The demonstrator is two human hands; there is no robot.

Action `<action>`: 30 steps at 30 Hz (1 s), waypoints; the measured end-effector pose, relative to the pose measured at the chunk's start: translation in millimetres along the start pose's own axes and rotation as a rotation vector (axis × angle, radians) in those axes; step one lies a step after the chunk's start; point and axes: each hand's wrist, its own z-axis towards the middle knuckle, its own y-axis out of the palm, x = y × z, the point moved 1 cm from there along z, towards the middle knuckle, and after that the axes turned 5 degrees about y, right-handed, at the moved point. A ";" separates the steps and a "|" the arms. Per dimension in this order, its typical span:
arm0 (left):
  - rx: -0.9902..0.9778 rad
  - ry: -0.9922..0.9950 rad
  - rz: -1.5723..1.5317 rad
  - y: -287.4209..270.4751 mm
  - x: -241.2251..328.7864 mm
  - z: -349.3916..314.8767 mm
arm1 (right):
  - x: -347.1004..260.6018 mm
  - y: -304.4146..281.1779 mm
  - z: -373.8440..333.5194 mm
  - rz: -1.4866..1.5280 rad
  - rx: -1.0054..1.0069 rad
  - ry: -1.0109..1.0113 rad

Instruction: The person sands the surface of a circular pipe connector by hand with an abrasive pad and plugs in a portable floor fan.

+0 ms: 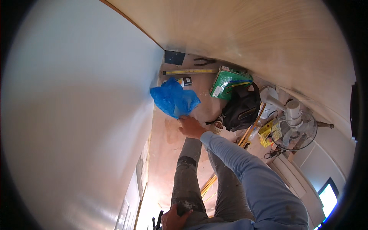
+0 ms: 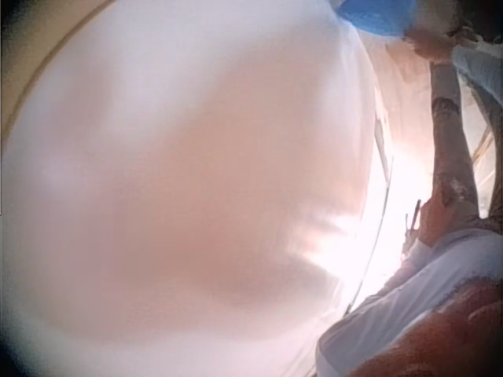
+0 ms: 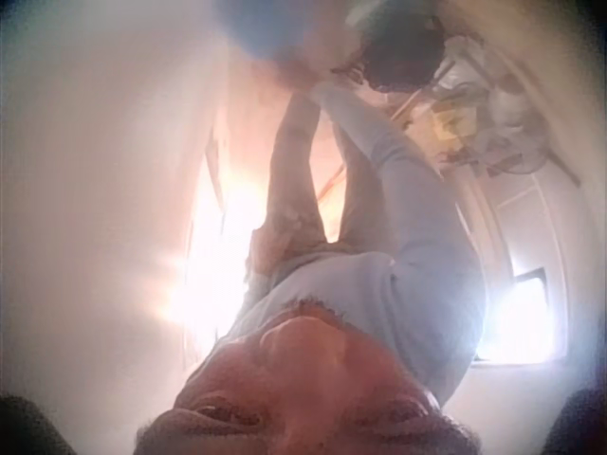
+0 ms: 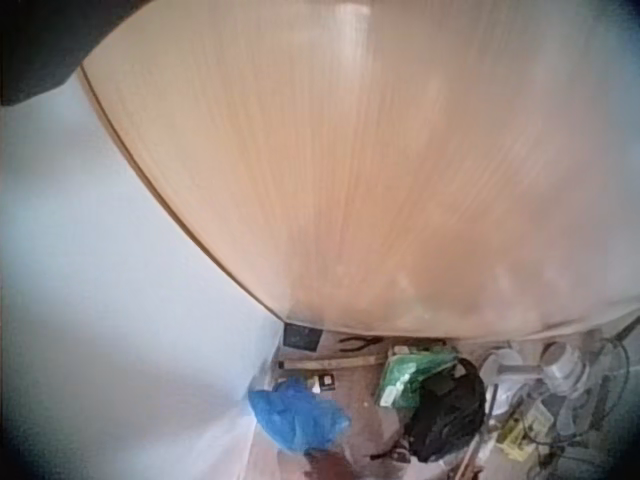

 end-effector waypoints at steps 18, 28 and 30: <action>-0.548 -0.638 0.141 10.0 -5.4 92.7 | 129.7 -124.2 67.1 -0.082 0.586 0.187; -0.357 -0.301 0.010 -32.7 31.5 57.8 | 278.2 -202.3 67.8 -0.507 0.628 0.496; -0.376 -0.300 0.024 -30.7 36.1 54.7 | 269.3 -200.3 58.4 -0.516 0.536 0.526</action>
